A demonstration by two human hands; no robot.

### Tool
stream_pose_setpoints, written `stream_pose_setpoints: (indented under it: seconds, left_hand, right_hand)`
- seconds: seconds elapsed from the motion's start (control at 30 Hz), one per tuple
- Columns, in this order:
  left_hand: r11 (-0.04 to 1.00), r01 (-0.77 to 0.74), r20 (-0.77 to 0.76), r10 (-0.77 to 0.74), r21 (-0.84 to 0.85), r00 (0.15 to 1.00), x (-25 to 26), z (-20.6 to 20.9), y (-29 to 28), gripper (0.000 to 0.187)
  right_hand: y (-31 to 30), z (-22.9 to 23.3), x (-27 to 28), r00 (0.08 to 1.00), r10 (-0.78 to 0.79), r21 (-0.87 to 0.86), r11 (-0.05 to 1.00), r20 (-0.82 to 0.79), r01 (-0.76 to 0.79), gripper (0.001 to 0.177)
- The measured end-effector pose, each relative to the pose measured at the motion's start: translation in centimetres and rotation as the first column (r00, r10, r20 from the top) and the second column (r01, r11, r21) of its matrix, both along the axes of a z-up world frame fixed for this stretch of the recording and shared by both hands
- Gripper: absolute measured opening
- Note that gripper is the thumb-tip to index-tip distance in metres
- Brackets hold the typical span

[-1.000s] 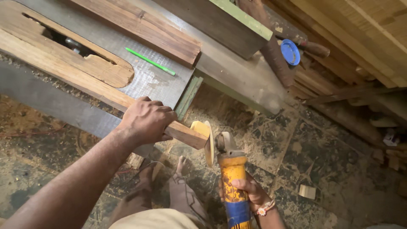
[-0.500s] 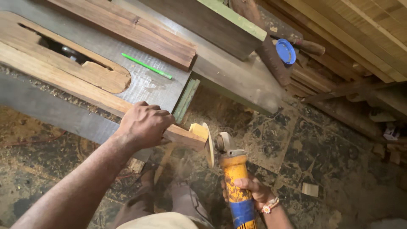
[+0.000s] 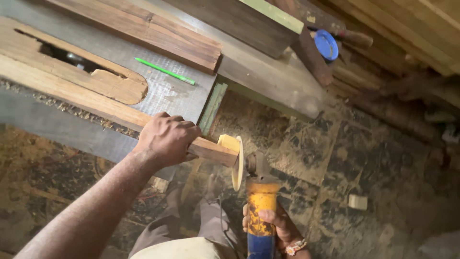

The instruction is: The person sands the surface and edges of a wooden piece using a power sander, holding the wood with one hand while manipulating the sander with the other.

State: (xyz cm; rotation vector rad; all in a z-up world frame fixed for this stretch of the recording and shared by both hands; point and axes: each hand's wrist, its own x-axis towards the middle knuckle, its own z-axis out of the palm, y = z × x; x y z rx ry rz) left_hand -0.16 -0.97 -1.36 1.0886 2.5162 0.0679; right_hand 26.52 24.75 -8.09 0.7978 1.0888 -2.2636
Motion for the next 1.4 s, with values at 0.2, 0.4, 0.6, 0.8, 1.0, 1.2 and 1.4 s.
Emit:
stream_pose_setpoints:
  seconds: [0.2,0.4,0.6,0.8,1.0,1.2,1.4]
  left_hand:
    - [1.000,0.015,0.000,-0.015,0.010,1.000,0.0,0.2,-0.1,0.045]
    - [0.999,0.032,-0.008,-0.032,-0.029,0.999,0.1,0.2,0.1,0.045]
    - [0.999,0.036,-0.021,-0.036,-0.004,0.999,0.2,0.3,-0.1,0.045]
    - [0.998,0.027,0.012,-0.027,-0.052,1.000,0.1,0.5,-0.2,0.044]
    - [0.998,0.033,-0.018,-0.032,0.050,0.999,-0.1,-0.1,-0.6,0.047]
    - [0.999,0.028,-0.010,-0.028,0.028,1.000,0.1,0.2,-0.7,0.045]
    - [0.999,0.026,0.017,-0.026,-0.034,1.000,-0.1,-0.3,-0.3,0.044]
  right_hand:
    - [-1.2,-0.2,0.5,0.998,-0.042,-0.017,0.999,-0.050,0.041,0.065]
    - [-2.5,0.0,0.6,0.995,-0.095,-0.046,0.995,-0.040,0.094,0.065]
    - [-2.1,0.1,0.9,0.992,-0.082,-0.018,0.997,-0.094,0.081,0.063]
    - [-1.7,0.5,0.1,0.996,-0.082,-0.040,0.996,-0.041,0.080,0.062]
    - [0.6,0.8,0.1,0.997,-0.034,-0.059,0.998,-0.064,0.030,0.062]
    - [2.0,0.0,-1.3,0.999,0.043,-0.057,0.998,0.028,-0.041,0.063]
    - [3.5,1.2,-0.6,0.998,0.062,-0.058,0.996,-0.016,-0.062,0.064]
